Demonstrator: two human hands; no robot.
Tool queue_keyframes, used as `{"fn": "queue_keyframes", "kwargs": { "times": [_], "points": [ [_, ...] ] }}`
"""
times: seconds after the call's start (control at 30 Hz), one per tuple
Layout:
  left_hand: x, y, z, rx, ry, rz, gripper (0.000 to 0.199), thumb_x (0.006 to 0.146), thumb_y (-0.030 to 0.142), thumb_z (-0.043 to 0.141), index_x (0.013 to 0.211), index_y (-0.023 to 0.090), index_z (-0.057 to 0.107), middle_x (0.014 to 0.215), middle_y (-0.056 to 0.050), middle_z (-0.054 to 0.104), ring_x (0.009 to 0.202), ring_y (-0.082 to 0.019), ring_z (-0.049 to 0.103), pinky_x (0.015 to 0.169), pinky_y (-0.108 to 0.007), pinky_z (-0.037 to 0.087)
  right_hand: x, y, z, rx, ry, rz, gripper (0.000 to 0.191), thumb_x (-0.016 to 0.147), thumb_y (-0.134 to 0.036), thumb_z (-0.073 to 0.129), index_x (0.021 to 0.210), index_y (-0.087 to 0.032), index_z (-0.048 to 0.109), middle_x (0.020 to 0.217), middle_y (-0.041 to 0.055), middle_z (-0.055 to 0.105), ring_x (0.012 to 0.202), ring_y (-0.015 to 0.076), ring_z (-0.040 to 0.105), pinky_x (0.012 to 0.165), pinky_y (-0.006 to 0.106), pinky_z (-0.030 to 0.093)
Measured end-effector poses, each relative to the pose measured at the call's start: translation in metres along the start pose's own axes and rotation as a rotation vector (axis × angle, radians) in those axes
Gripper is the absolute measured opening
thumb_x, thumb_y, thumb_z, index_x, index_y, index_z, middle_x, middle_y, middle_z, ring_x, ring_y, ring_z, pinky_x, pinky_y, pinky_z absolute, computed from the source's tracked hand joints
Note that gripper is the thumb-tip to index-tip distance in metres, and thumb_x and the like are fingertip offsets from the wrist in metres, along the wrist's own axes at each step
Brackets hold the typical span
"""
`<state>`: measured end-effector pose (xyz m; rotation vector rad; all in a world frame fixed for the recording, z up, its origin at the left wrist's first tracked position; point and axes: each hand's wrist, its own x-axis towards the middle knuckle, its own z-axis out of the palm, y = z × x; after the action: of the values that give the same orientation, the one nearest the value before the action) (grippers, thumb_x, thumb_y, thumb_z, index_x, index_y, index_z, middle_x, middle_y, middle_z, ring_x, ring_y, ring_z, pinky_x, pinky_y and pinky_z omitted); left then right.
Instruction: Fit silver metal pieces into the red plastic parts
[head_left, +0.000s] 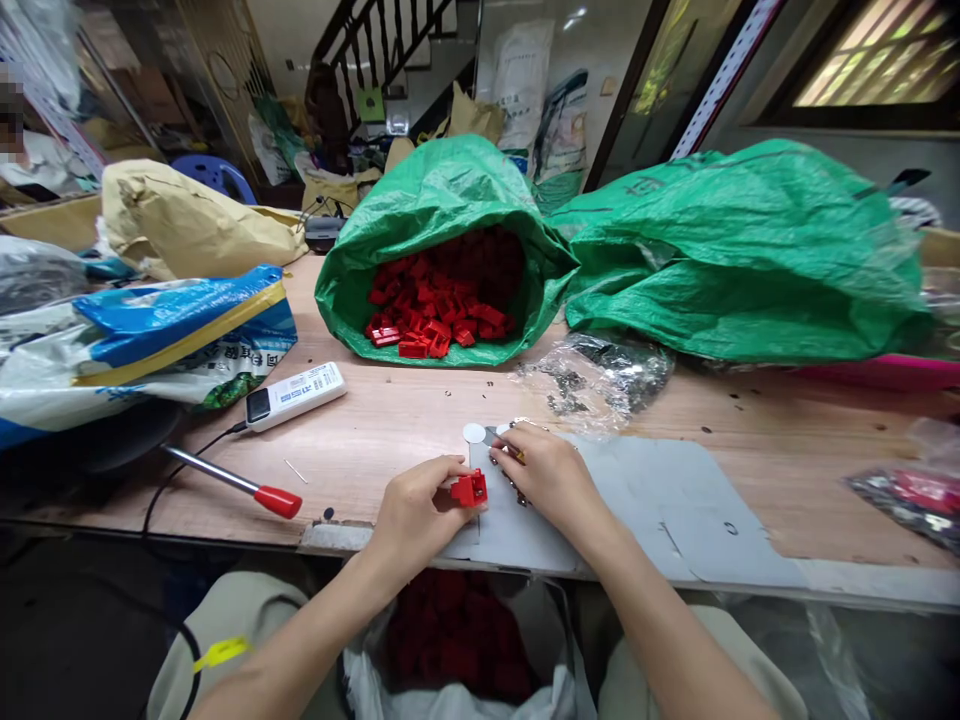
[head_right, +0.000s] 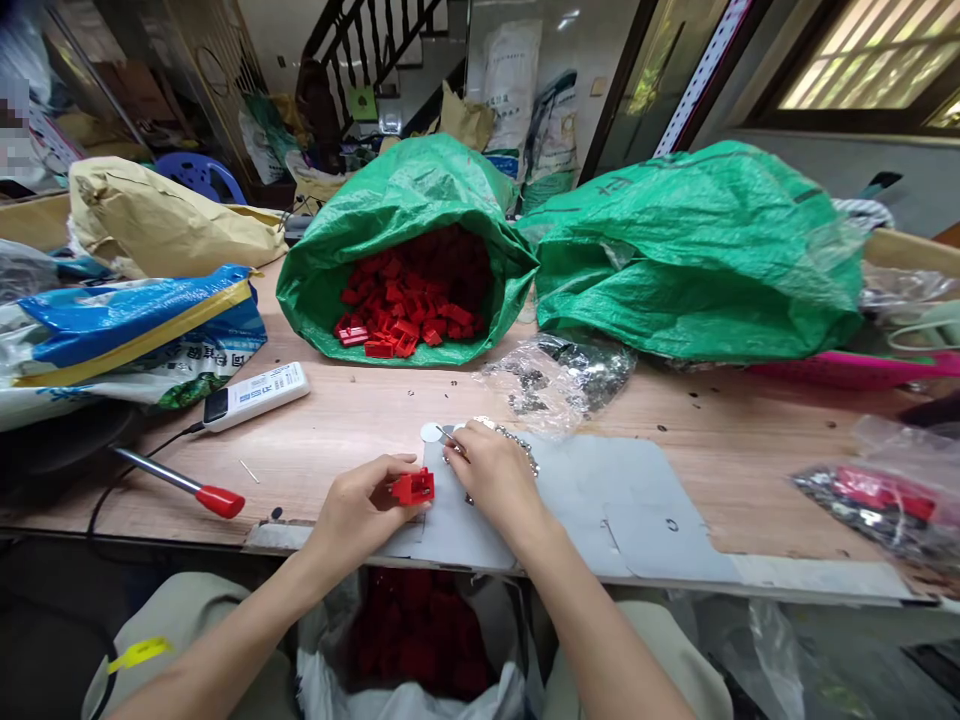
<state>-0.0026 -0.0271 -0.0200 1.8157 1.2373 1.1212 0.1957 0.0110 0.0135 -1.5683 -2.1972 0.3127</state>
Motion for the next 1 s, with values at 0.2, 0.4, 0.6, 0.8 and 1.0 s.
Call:
{"fn": "queue_keyframes", "kwargs": {
  "times": [0.2,0.4,0.6,0.8,1.0],
  "points": [
    [0.002,0.007,-0.003,0.005,-0.004,-0.009,0.027,0.074,0.018,0.079,0.099,0.023,0.071,0.108,-0.004,0.075,0.101,-0.022,0.072,0.085,-0.029,0.058,-0.004,-0.013,-0.004,-0.143,-0.063,0.065,0.013,0.092,-0.024,0.062,0.081,-0.020,0.067,0.088,0.0031,0.070,0.079,0.0196,0.066,0.063,0.028,0.037],
    [0.001,0.004,-0.002,-0.037,0.013,-0.055,0.027,0.074,0.020,0.079,0.099,0.023,0.070,0.106,-0.002,0.075,0.086,-0.018,0.072,0.077,-0.028,0.059,-0.007,-0.024,0.001,-0.298,-0.011,0.137,0.017,0.091,-0.022,0.058,0.077,-0.020,0.067,0.085,0.0032,0.072,0.072,0.0190,0.064,0.058,0.031,0.030],
    [0.001,0.005,-0.003,-0.074,0.009,-0.078,0.026,0.075,0.021,0.078,0.099,0.023,0.069,0.099,-0.002,0.075,0.085,-0.018,0.072,0.075,-0.028,0.060,-0.010,-0.030,0.005,-0.377,-0.003,0.134,0.020,0.092,-0.023,0.057,0.076,-0.020,0.069,0.082,0.0037,0.072,0.068,0.0189,0.064,0.056,0.032,0.024],
    [0.001,0.007,-0.003,-0.158,0.016,-0.142,0.025,0.076,0.027,0.078,0.099,0.022,0.069,0.096,-0.003,0.075,0.084,-0.020,0.073,0.074,-0.030,0.063,-0.008,-0.033,0.006,-0.364,-0.001,0.135,0.018,0.087,-0.017,0.056,0.075,-0.019,0.069,0.079,0.0061,0.073,0.068,0.0198,0.064,0.056,0.031,0.025],
    [0.002,0.013,-0.004,-0.293,0.061,-0.243,0.026,0.073,0.027,0.080,0.096,0.021,0.069,0.095,-0.004,0.076,0.086,-0.022,0.074,0.070,-0.030,0.064,-0.003,-0.021,-0.006,0.170,0.029,0.282,0.015,0.079,-0.024,0.058,0.067,-0.020,0.067,0.066,0.0016,0.070,0.061,0.0174,0.060,0.059,0.027,0.037]
  ]
}}
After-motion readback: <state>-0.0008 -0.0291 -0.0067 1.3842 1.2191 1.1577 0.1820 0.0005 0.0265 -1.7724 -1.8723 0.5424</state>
